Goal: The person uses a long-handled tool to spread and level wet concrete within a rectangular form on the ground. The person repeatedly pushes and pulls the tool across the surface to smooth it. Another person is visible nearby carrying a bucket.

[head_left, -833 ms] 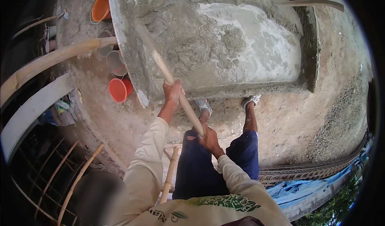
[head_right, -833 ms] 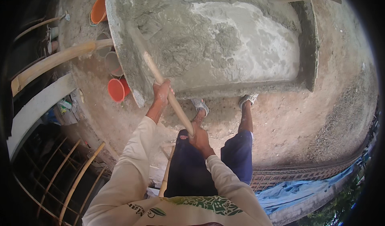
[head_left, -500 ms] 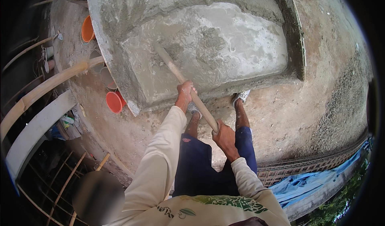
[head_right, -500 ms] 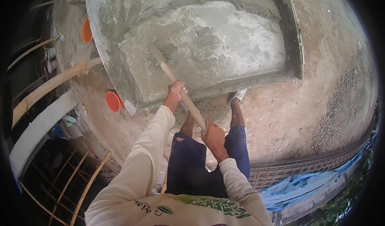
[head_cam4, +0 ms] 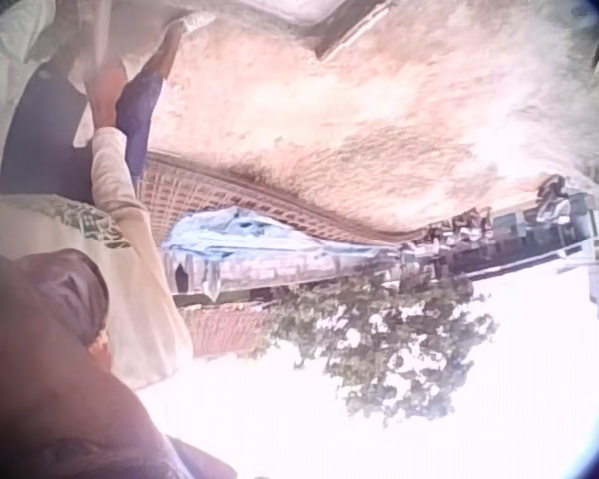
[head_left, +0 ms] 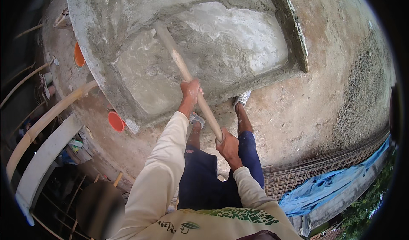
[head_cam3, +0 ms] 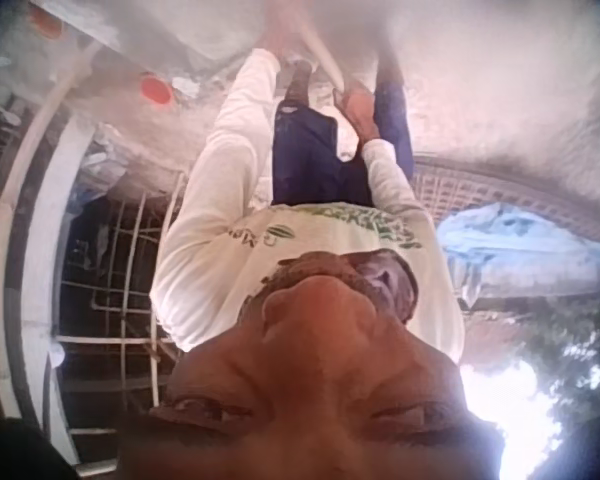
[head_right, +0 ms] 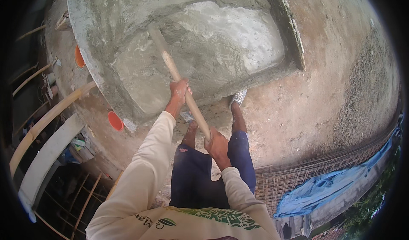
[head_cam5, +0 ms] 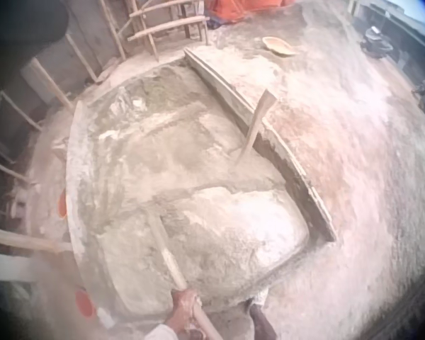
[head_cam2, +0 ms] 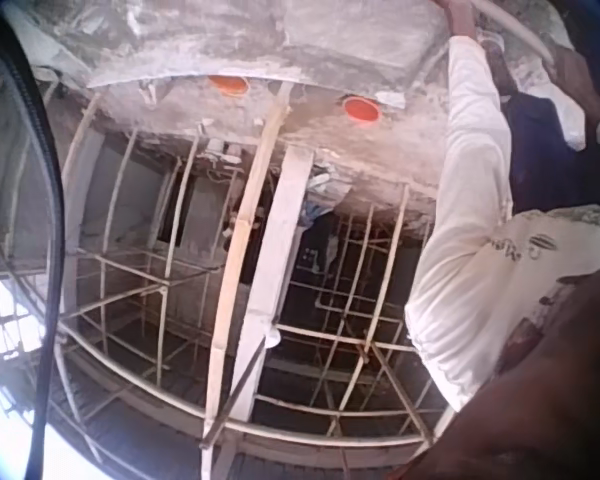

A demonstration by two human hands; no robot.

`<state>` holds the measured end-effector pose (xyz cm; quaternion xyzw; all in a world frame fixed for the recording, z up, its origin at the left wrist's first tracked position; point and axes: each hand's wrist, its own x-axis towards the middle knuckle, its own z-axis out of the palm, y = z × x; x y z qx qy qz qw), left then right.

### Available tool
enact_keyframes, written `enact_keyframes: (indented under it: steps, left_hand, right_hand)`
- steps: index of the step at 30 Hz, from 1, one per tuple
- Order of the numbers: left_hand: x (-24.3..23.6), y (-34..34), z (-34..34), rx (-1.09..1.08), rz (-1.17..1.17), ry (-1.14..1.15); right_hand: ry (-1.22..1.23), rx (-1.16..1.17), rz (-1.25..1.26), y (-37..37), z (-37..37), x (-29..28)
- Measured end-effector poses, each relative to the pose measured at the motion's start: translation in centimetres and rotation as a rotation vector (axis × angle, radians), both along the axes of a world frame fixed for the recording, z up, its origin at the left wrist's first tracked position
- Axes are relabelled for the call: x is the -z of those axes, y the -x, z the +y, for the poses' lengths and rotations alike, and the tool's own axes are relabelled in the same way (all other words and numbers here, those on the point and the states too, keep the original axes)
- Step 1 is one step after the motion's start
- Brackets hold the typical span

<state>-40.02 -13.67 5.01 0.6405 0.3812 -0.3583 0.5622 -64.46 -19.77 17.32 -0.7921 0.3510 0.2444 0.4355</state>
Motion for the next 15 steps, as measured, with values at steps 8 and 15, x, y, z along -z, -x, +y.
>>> enact_keyframes:
  steps: [8, 15]
  left_hand:
    - [1.1, 12.6, -5.6, 0.257, 0.157, -0.085]
    - [-2.7, 8.4, -13.5, 0.295, -0.08, 0.129]
  right_hand:
    - [-0.087, 0.309, 0.186, 8.7, 0.2, -4.1]
    - [0.016, 0.425, 0.008, 8.7, -2.9, 1.4]
